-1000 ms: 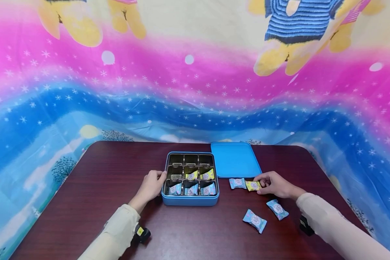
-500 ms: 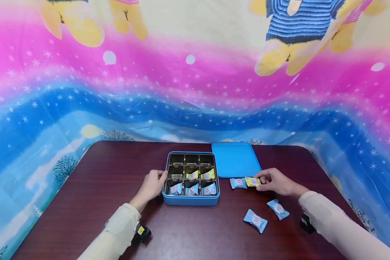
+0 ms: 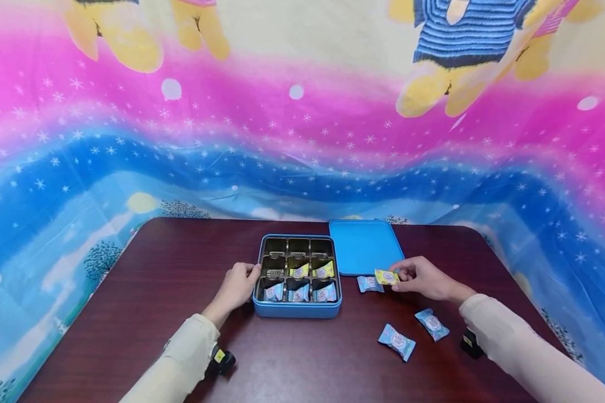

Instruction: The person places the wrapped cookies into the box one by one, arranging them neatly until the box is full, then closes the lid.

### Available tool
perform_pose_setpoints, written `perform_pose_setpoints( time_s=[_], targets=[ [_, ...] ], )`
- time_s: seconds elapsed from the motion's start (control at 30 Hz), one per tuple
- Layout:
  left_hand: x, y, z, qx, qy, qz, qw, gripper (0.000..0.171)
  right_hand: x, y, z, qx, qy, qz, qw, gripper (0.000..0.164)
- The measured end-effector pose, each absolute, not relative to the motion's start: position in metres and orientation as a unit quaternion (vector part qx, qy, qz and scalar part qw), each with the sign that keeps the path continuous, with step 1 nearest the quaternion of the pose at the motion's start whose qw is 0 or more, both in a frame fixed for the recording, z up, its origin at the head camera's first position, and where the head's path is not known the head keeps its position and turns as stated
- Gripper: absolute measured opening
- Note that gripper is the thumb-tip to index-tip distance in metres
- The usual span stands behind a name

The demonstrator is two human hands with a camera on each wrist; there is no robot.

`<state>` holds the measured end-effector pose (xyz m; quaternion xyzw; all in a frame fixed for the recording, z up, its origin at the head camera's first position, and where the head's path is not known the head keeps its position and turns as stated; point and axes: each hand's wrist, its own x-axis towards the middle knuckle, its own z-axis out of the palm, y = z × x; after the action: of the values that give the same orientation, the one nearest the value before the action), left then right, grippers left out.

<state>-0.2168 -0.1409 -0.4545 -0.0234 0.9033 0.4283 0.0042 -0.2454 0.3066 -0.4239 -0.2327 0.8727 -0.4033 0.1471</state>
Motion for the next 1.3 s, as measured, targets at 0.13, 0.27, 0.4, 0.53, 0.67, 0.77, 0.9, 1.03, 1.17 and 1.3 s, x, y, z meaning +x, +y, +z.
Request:
perform_pose_setpoints(
  time_s=[0.13, 0.27, 0.4, 0.53, 0.67, 0.77, 0.9, 1.03, 1.17, 1.3],
  targets=[
    [-0.216, -0.141, -0.455, -0.024, 0.903, 0.429, 0.010, 0.036, -0.246, 0.302, -0.422, -0.233, 0.872, -0.405, 0.143, 0.028],
    [-0.216, -0.140, -0.455, -0.023, 0.903, 0.429, 0.010, 0.036, -0.245, 0.298, -0.419, -0.229, 0.874, -0.404, 0.139, 0.029],
    [-0.216, -0.140, -0.455, -0.024, 0.902, 0.430, 0.008, 0.035, -0.245, 0.294, -0.417, -0.231, 0.875, -0.403, 0.138, 0.031],
    [-0.216, -0.140, -0.455, -0.024, 0.902, 0.430, 0.010, 0.036, -0.245, 0.291, -0.417, -0.234, 0.875, -0.401, 0.135, 0.030],
    [-0.215, -0.140, -0.455, -0.025, 0.901, 0.433, 0.010, 0.036, -0.246, 0.287, -0.414, -0.235, 0.876, -0.401, 0.128, 0.029],
    [-0.214, -0.141, -0.455, -0.027, 0.899, 0.437, 0.010, 0.036, -0.246, 0.284, -0.411, -0.237, 0.876, -0.401, 0.123, 0.029],
    [-0.214, -0.141, -0.455, -0.026, 0.898, 0.438, 0.007, 0.037, -0.247, 0.280, -0.408, -0.238, 0.877, -0.399, 0.122, 0.031],
    [-0.214, -0.141, -0.455, -0.024, 0.898, 0.439, 0.005, 0.036, -0.248, 0.276, -0.407, -0.239, 0.877, -0.397, 0.123, 0.031],
    [-0.215, -0.141, -0.455, -0.022, 0.898, 0.440, 0.005, 0.036, -0.249, 0.272, -0.406, -0.242, 0.878, -0.395, 0.122, 0.032],
    [-0.215, -0.141, -0.455, -0.022, 0.900, 0.436, 0.002, 0.036, -0.251, 0.268, -0.405, -0.247, 0.880, -0.388, 0.120, 0.034]
  ],
)
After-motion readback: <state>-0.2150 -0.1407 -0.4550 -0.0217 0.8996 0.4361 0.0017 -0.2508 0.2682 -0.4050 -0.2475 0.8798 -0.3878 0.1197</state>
